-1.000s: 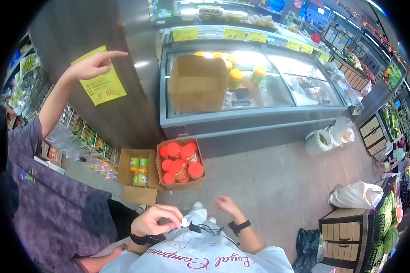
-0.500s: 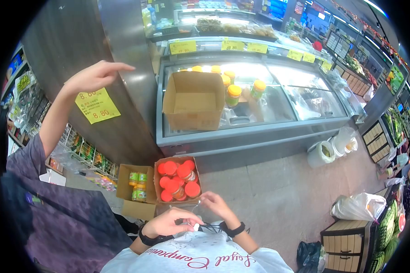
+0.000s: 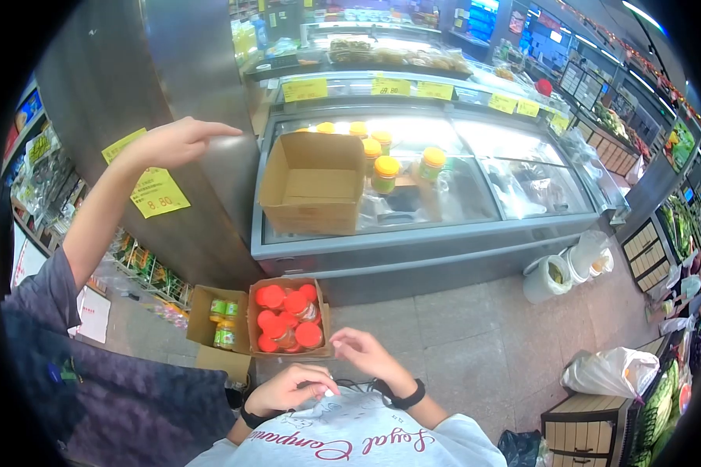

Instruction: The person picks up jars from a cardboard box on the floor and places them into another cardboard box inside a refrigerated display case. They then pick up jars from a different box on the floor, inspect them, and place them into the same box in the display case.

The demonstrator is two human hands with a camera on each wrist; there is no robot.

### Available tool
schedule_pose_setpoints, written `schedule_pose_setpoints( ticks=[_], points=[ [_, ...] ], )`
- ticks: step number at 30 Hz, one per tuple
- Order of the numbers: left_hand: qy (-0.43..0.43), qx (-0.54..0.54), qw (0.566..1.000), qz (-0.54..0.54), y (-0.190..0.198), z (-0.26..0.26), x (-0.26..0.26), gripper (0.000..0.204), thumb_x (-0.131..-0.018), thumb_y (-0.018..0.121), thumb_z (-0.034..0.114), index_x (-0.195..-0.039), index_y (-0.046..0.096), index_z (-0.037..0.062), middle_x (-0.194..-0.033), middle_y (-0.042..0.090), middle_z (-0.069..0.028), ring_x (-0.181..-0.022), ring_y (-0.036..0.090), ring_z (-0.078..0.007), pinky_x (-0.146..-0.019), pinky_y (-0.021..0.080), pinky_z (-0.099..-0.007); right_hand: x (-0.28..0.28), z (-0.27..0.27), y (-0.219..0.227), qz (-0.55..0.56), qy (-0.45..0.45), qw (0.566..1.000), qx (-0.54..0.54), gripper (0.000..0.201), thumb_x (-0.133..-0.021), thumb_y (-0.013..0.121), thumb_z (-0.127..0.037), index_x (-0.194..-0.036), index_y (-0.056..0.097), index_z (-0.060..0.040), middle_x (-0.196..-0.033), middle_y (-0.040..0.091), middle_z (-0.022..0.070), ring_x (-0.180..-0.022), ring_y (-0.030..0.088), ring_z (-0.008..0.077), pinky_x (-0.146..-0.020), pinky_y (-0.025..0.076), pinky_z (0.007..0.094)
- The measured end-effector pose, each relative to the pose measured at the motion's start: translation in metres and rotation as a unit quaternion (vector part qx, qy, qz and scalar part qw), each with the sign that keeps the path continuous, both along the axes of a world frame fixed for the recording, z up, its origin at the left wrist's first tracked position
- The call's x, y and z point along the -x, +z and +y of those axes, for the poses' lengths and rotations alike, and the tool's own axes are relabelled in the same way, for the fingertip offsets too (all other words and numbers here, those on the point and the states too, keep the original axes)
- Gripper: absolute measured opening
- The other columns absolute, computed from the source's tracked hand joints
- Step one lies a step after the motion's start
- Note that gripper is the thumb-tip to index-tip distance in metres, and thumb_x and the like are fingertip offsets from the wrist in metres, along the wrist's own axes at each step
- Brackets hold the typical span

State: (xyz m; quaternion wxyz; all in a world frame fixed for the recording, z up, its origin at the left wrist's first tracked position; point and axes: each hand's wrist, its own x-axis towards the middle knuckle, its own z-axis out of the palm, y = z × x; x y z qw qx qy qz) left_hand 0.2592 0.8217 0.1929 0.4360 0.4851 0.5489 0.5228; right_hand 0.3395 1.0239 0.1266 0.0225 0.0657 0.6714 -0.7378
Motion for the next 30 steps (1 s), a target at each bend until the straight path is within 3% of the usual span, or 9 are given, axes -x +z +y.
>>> schedule_pose_setpoints(
  ticks=[6,13,16,19,24,27,30],
  points=[
    [0.015,0.008,1.0,-0.009,-0.009,0.016,-0.007,0.014,-0.092,0.061,0.012,-0.102,0.068,0.0044,-0.084,0.062,-0.003,-0.07,0.053,-0.0121,-0.065,0.042,-0.0265,-0.026,0.005,0.029,0.022,0.083,0.994,0.071,0.029,-0.101,0.052,-0.021,-0.089,0.066,0.0022,-0.077,0.06,-0.0058,-0.074,0.048,0.0018,-0.062,0.04,0.0209],
    [-0.002,0.01,0.999,0.032,-0.008,0.022,-0.013,0.02,-0.084,0.073,0.018,-0.099,0.068,0.0056,-0.083,0.061,-0.0006,-0.071,0.052,-0.0108,-0.065,0.042,-0.0253,-0.039,0.003,0.051,0.061,0.113,0.99,0.057,0.038,-0.102,0.051,-0.023,-0.08,0.066,0.0045,-0.072,0.062,0.0,-0.07,0.051,0.0042,-0.062,0.042,0.0244],
    [0.003,-0.002,0.999,0.041,-0.007,0.022,-0.014,0.019,-0.084,0.073,0.017,-0.099,0.068,0.0052,-0.08,0.058,-0.0006,-0.071,0.051,-0.0108,-0.064,0.043,-0.026,-0.041,0.001,0.046,0.076,0.125,0.989,0.018,0.039,-0.1,0.053,-0.023,-0.071,0.062,0.0016,-0.061,0.054,-0.0018,-0.061,0.043,0.0043,-0.053,0.034,0.0257],
    [0.013,0.001,0.999,0.043,-0.006,0.02,-0.013,0.019,-0.086,0.072,0.016,-0.099,0.067,0.0039,-0.078,0.057,-0.0014,-0.069,0.051,-0.0112,-0.063,0.043,-0.0264,-0.039,-0.001,0.038,0.064,0.134,0.989,0.012,0.041,-0.1,0.055,-0.026,-0.07,0.061,0.0017,-0.063,0.057,-0.0009,-0.061,0.046,0.0039,-0.055,0.037,0.0243],
    [0.034,0.008,0.999,0.034,-0.005,0.015,-0.015,0.019,-0.087,0.07,0.015,-0.099,0.065,0.0012,-0.078,0.058,-0.0033,-0.067,0.052,-0.0118,-0.061,0.043,-0.0266,-0.035,-0.007,0.033,0.077,0.128,0.989,0.006,0.041,-0.098,0.058,-0.027,-0.069,0.06,0.0011,-0.059,0.051,-0.0033,-0.057,0.04,0.0035,-0.05,0.032,0.0241],
    [0.025,0.056,0.998,0.034,0.002,0.012,-0.01,0.018,-0.087,0.068,0.01,-0.099,0.064,-0.0022,-0.086,0.065,-0.0057,-0.078,0.056,-0.0108,-0.072,0.045,-0.0267,-0.031,-0.008,0.031,0.078,0.133,0.988,-0.007,0.041,-0.098,0.059,-0.027,-0.068,0.06,0.0013,-0.058,0.048,-0.0039,-0.056,0.037,0.0033,-0.048,0.029,0.0245],
    [0.037,0.058,0.997,0.027,0.003,0.012,-0.012,0.018,-0.086,0.069,0.011,-0.099,0.064,-0.0018,-0.084,0.065,-0.006,-0.076,0.056,-0.0107,-0.07,0.045,-0.0263,-0.029,-0.007,0.034,0.069,0.134,0.988,-0.02,0.041,-0.097,0.059,-0.027,-0.069,0.061,0.002,-0.057,0.048,-0.0036,-0.056,0.037,0.0035,-0.048,0.029,0.025]
  ],
)
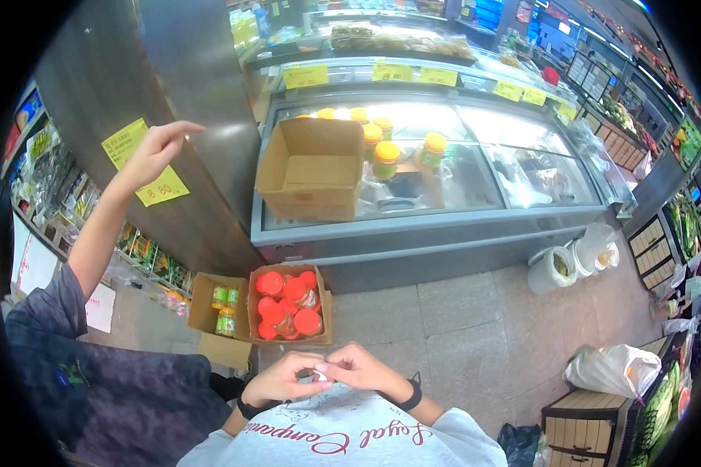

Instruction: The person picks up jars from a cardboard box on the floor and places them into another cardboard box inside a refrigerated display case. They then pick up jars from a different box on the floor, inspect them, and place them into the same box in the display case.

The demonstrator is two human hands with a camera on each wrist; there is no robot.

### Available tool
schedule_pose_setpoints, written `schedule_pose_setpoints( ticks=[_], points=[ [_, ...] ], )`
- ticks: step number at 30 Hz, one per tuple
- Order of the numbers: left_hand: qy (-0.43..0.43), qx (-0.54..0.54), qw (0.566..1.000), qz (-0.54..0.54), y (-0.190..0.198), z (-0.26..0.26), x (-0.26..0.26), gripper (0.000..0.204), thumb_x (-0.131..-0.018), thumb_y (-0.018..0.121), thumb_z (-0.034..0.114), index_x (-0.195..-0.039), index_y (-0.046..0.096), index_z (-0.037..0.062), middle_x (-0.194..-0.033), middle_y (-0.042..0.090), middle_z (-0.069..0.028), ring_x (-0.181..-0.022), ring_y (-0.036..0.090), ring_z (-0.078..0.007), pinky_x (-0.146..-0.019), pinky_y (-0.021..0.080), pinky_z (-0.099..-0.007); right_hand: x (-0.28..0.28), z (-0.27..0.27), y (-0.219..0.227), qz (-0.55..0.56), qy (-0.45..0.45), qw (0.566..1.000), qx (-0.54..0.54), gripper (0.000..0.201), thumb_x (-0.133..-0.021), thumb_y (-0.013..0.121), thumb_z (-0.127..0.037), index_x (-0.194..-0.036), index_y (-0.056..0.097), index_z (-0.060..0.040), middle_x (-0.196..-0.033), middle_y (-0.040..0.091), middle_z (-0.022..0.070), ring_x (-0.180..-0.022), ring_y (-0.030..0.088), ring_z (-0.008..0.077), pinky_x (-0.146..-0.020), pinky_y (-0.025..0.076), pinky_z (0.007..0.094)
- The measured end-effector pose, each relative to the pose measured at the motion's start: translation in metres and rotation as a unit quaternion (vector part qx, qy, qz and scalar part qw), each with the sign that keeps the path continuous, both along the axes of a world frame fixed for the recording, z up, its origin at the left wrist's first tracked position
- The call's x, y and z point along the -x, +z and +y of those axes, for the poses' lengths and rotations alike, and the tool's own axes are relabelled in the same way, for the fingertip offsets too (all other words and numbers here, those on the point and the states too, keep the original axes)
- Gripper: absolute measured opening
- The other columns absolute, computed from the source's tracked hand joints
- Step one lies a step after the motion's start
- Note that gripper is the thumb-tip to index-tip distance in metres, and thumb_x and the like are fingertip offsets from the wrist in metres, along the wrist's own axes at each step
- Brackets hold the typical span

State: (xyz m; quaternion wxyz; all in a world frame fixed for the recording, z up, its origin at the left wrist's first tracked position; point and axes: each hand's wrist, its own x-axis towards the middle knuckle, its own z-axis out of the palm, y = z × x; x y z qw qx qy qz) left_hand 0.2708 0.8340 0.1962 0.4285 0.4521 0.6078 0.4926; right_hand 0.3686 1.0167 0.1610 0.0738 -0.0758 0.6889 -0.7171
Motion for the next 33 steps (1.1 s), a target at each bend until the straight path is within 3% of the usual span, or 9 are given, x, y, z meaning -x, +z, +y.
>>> schedule_pose_setpoints(
  ticks=[14,17,26,29,33],
  points=[
    [0.041,-0.039,0.998,0.007,-0.012,-0.005,0.0,0.015,-0.088,0.067,0.012,-0.097,0.064,0.0004,-0.08,0.062,-0.0048,-0.067,0.056,-0.0113,-0.061,0.047,-0.0262,0.009,-0.005,0.0,-0.036,0.015,0.999,0.0,0.033,-0.098,0.058,-0.024,-0.083,0.069,0.004,-0.062,0.058,-0.001,-0.062,0.046,0.0029,-0.052,0.037,0.0244],
    [0.048,0.0,0.999,-0.006,-0.009,-0.007,0.001,0.015,-0.087,0.068,0.01,-0.098,0.065,-0.0005,-0.081,0.064,-0.0022,-0.074,0.053,-0.0079,-0.067,0.043,-0.0255,0.011,-0.007,-0.001,-0.034,0.012,0.999,0.001,0.034,-0.098,0.058,-0.025,-0.083,0.069,0.004,-0.062,0.056,-0.002,-0.061,0.044,0.003,-0.052,0.036,0.0244],
    [0.047,0.004,0.999,-0.015,-0.021,-0.012,0.004,0.016,-0.088,0.067,0.009,-0.102,0.066,-0.0001,-0.087,0.066,-0.0032,-0.078,0.056,-0.0076,-0.072,0.046,-0.0252,0.015,-0.01,0.002,-0.053,0.01,0.999,-0.005,0.038,-0.098,0.058,-0.026,-0.077,0.065,0.0041,-0.06,0.05,-0.0043,-0.058,0.04,0.0032,-0.049,0.032,0.0253],
    [0.068,-0.051,0.996,0.009,-0.023,-0.01,0.002,0.014,-0.088,0.067,0.012,-0.095,0.064,0.0004,-0.076,0.06,-0.0043,-0.062,0.053,-0.0102,-0.057,0.043,-0.0258,0.015,-0.012,-0.002,-0.053,0.006,0.999,-0.004,0.039,-0.098,0.058,-0.026,-0.074,0.063,0.0037,-0.059,0.048,-0.0048,-0.057,0.038,0.0031,-0.049,0.03,0.0256],
    [0.066,-0.043,0.997,-0.001,-0.024,-0.012,0.002,0.014,-0.088,0.067,0.011,-0.095,0.064,0.0,-0.076,0.061,-0.005,-0.062,0.053,-0.0107,-0.057,0.043,-0.0259,0.016,-0.013,-0.011,-0.038,0.008,0.999,-0.018,0.04,-0.098,0.057,-0.026,-0.072,0.062,0.0032,-0.058,0.046,-0.0053,-0.057,0.037,0.0032,-0.048,0.029,0.0263]
  ],
)
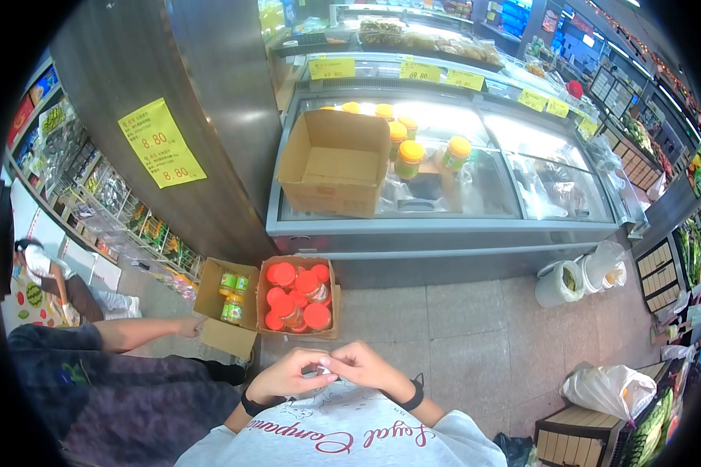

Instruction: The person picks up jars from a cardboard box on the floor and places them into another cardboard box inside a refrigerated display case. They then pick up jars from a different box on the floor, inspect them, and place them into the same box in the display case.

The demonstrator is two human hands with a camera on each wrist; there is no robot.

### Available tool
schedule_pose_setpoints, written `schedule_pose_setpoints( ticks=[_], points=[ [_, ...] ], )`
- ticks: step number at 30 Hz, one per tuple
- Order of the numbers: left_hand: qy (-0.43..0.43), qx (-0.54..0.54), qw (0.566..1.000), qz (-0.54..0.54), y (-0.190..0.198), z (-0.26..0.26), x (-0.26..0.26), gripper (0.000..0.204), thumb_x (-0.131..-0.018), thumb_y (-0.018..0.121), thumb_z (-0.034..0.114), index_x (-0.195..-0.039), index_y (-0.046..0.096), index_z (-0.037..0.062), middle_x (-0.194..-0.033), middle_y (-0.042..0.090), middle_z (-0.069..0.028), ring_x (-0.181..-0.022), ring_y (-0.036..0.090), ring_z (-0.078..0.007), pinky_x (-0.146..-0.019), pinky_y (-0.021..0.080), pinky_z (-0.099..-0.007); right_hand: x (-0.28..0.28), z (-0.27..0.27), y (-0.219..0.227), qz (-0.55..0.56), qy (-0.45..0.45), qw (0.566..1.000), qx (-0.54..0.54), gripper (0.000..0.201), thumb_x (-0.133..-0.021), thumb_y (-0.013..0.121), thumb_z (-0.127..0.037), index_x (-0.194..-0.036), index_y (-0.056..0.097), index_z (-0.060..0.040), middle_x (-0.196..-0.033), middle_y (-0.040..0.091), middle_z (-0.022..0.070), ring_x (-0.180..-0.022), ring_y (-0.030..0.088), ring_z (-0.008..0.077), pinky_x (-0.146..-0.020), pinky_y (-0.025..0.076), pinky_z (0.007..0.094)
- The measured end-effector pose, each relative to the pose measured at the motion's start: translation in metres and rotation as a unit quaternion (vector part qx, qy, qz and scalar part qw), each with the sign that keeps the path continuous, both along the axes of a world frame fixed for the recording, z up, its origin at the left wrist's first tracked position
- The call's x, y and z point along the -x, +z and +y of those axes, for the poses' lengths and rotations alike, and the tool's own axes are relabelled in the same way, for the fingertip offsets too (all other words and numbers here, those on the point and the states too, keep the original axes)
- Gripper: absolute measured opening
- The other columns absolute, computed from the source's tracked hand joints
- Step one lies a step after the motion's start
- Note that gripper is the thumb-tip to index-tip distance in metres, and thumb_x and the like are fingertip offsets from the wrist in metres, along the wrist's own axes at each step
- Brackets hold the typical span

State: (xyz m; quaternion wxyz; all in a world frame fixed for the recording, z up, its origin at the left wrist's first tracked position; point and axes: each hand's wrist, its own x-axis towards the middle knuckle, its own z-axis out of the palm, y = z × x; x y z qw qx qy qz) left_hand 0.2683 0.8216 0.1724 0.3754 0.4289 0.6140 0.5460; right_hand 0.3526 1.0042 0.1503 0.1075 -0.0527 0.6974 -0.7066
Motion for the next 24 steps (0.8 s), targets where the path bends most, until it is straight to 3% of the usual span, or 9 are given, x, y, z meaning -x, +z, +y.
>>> schedule_pose_setpoints(
  ticks=[4,8,11,12,15,24],
  points=[
    [-0.008,-0.005,1.0,0.012,0.003,0.002,0.0,0.016,-0.087,0.067,0.012,-0.096,0.064,0.0001,-0.076,0.061,-0.0062,-0.062,0.053,-0.0124,-0.057,0.043,-0.0274,-0.002,0.001,-0.003,-0.012,0.006,1.0,-0.016,0.037,-0.098,0.057,-0.025,-0.078,0.066,0.0035,-0.061,0.053,-0.0037,-0.059,0.043,0.0028,-0.05,0.034,0.0244],
    [-0.006,0.02,0.999,0.037,0.008,-0.001,0.001,0.014,-0.087,0.067,0.011,-0.096,0.063,0.0006,-0.08,0.061,-0.0044,-0.069,0.054,-0.013,-0.063,0.044,-0.0287,-0.003,0.003,0.004,-0.054,0.013,0.998,0.026,0.031,-0.099,0.057,-0.023,-0.096,0.072,0.0037,-0.078,0.068,0.002,-0.073,0.056,0.0041,-0.063,0.045,0.0212],
    [-0.002,0.022,0.999,0.033,0.004,-0.004,-0.002,0.014,-0.087,0.066,0.01,-0.097,0.063,0.0007,-0.082,0.061,-0.0052,-0.068,0.054,-0.0155,-0.062,0.045,-0.0297,-0.005,-0.001,-0.001,-0.062,-0.005,0.997,0.044,0.03,-0.098,0.058,-0.022,-0.093,0.071,0.0042,-0.075,0.066,0.0002,-0.071,0.055,0.0035,-0.06,0.044,0.0215],
    [0.016,-0.009,0.999,0.027,0.001,-0.004,-0.004,0.02,-0.088,0.064,0.017,-0.099,0.064,0.0005,-0.076,0.062,-0.0084,-0.062,0.054,-0.0151,-0.058,0.043,-0.03,-0.004,-0.001,-0.004,-0.062,0.003,0.998,0.019,0.031,-0.098,0.059,-0.021,-0.086,0.07,0.0048,-0.069,0.061,-0.0025,-0.066,0.05,0.0026,-0.056,0.04,0.0216],
    [0.007,0.028,1.0,0.0,0.003,-0.009,-0.004,0.014,-0.088,0.066,0.01,-0.098,0.063,0.0007,-0.086,0.062,-0.0065,-0.071,0.056,-0.0153,-0.063,0.047,-0.0286,-0.002,-0.009,0.005,-0.056,-0.015,0.998,0.034,0.034,-0.098,0.059,-0.021,-0.078,0.066,0.0046,-0.063,0.055,-0.0045,-0.062,0.045,0.002,-0.052,0.035,0.0223],
    [0.028,0.027,0.999,-0.023,-0.006,-0.014,-0.003,0.015,-0.088,0.065,0.01,-0.099,0.065,0.0006,-0.086,0.064,-0.0066,-0.07,0.056,-0.0155,-0.064,0.047,-0.0287,0.006,-0.008,0.002,-0.049,0.015,0.999,-0.005,0.033,-0.097,0.059,-0.022,-0.078,0.065,0.0045,-0.06,0.052,-0.0039,-0.06,0.044,0.0025,-0.05,0.034,0.0237]
  ],
)
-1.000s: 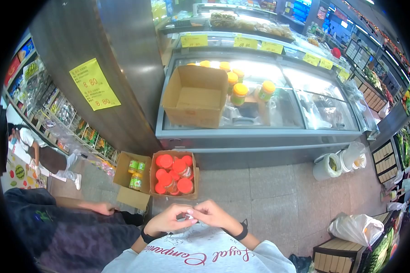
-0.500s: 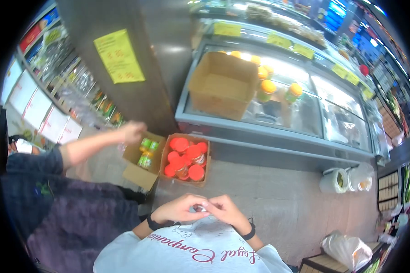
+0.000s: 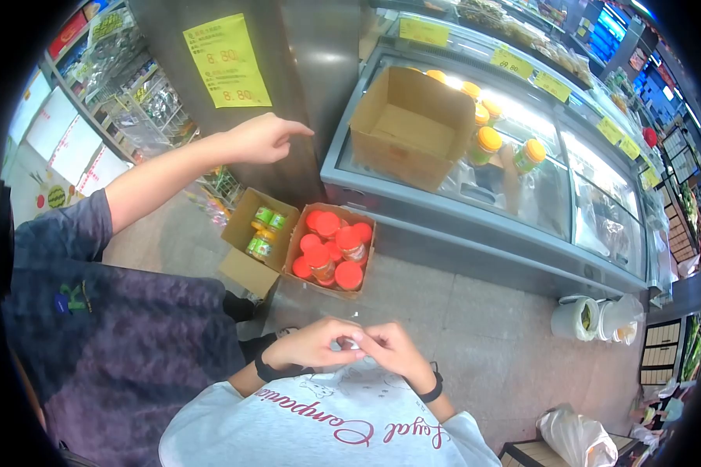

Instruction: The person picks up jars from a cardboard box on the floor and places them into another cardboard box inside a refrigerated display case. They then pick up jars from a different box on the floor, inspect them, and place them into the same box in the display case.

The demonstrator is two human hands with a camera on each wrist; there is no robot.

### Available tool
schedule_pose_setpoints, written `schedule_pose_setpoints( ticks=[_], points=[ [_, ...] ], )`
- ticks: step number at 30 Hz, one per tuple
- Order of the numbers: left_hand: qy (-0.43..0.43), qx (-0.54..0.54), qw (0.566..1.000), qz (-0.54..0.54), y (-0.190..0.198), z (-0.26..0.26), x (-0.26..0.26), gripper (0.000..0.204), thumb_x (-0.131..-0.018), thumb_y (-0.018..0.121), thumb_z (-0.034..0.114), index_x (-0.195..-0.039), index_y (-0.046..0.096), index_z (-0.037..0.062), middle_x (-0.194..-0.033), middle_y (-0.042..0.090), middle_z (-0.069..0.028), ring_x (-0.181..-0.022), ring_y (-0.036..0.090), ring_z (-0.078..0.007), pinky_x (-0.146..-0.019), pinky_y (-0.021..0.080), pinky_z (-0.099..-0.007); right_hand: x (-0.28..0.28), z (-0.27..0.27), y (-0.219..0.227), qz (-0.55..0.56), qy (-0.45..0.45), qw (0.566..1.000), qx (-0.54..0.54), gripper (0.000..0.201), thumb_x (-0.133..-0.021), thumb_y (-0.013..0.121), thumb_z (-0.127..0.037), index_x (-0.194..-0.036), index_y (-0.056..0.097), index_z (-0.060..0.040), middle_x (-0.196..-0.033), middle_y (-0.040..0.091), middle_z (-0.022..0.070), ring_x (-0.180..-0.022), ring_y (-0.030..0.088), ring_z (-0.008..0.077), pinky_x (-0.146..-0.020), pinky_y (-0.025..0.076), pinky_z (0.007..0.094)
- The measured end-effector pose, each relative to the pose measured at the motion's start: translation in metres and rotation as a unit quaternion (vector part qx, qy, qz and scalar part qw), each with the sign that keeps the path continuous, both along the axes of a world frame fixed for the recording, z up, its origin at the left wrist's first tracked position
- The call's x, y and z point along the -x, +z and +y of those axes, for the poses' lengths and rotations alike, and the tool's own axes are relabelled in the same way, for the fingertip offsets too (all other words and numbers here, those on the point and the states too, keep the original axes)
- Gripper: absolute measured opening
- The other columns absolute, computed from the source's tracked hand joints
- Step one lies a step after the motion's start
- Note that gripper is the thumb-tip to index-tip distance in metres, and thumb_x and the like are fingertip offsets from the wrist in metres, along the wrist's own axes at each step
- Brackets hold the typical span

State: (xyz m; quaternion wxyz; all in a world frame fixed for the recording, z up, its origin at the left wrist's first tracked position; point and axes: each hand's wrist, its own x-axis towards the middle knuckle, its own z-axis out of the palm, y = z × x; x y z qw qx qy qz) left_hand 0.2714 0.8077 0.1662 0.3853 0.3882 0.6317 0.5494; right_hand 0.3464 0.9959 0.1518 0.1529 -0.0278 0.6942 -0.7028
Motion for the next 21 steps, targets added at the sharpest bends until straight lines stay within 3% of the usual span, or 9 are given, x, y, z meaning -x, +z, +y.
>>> schedule_pose_setpoints(
  ticks=[4,7,21],
  points=[
    [-0.009,0.019,0.999,0.03,0.004,0.001,0.004,0.016,-0.086,0.067,0.012,-0.098,0.065,0.0004,-0.083,0.064,-0.0074,-0.069,0.055,-0.0156,-0.063,0.045,-0.0296,0.0,0.001,-0.007,0.006,-0.004,1.0,-0.013,0.033,-0.097,0.059,-0.023,-0.081,0.066,0.0047,-0.06,0.053,-0.0027,-0.06,0.044,0.0027,-0.05,0.034,0.0242],
    [0.012,-0.038,0.999,0.036,-0.004,0.005,0.002,0.015,-0.087,0.067,0.014,-0.093,0.062,0.0003,-0.07,0.057,-0.0046,-0.059,0.049,-0.0121,-0.054,0.039,-0.0286,-0.001,0.002,-0.01,0.011,0.001,1.0,-0.025,0.033,-0.097,0.059,-0.024,-0.084,0.068,0.0046,-0.061,0.054,-0.0022,-0.06,0.045,0.0029,-0.05,0.035,0.0245],
    [-0.005,0.008,0.998,0.057,0.003,0.007,0.004,0.013,-0.085,0.068,0.011,-0.093,0.064,0.0017,-0.077,0.061,-0.0059,-0.066,0.056,-0.0157,-0.059,0.045,-0.0296,0.001,0.007,0.006,-0.017,0.028,0.999,-0.043,0.032,-0.098,0.057,-0.025,-0.091,0.072,0.0023,-0.069,0.065,0.001,-0.067,0.054,0.0037,-0.057,0.043,0.0234]
  ],
)
